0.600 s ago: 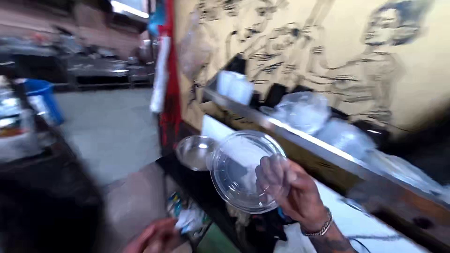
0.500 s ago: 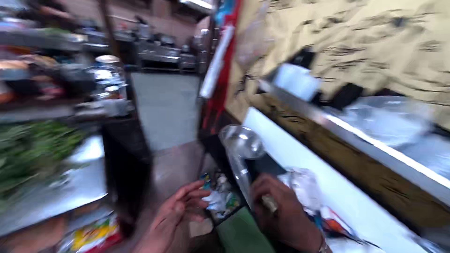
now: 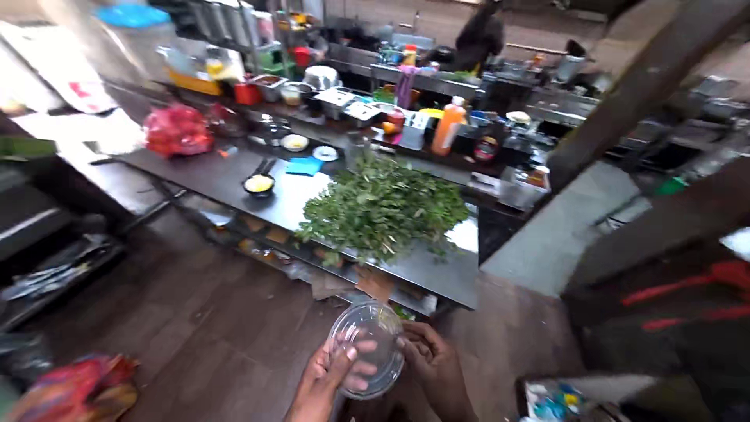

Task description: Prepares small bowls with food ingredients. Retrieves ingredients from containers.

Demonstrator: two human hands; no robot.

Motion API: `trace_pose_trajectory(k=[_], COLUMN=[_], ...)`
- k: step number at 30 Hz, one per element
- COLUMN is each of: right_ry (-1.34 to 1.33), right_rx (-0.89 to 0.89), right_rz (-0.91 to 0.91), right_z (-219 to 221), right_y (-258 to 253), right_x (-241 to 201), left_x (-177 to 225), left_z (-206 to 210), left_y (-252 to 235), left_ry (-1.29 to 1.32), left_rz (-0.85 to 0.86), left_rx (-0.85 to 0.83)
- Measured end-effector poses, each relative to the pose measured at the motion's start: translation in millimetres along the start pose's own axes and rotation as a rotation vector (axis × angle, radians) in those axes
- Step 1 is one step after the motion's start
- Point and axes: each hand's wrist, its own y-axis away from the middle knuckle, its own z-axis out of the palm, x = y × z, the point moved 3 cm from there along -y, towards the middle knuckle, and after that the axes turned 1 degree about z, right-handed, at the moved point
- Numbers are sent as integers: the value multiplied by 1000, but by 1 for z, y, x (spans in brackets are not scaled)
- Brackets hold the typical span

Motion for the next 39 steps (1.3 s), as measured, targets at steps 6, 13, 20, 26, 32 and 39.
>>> trace_pose_trajectory(k=[6,13,20,26,32,39], right_ry=[121,65,230,530,725,440], right_rx=[-138,-251,-334,-389,-392,-202], right_rz=[15,29,-50,-165,-260,42], right_z=[107,239,362,480,575,579], right_y=[-104,-268,-449,-614,-715,-716], right_x=[15,50,29,26,53,58], left_x=[33,77,153,167,151,173], left_z=[-132,-280,-397,-505,-608,-671], left_y=[-55,-180,-300,-422,-527,-541], left_ry=[-148,-322,-373,-297,-420,-263], left_rz=[73,-9,-33,-280,-505,-551], left_rx=[423,611,636,557,319,243])
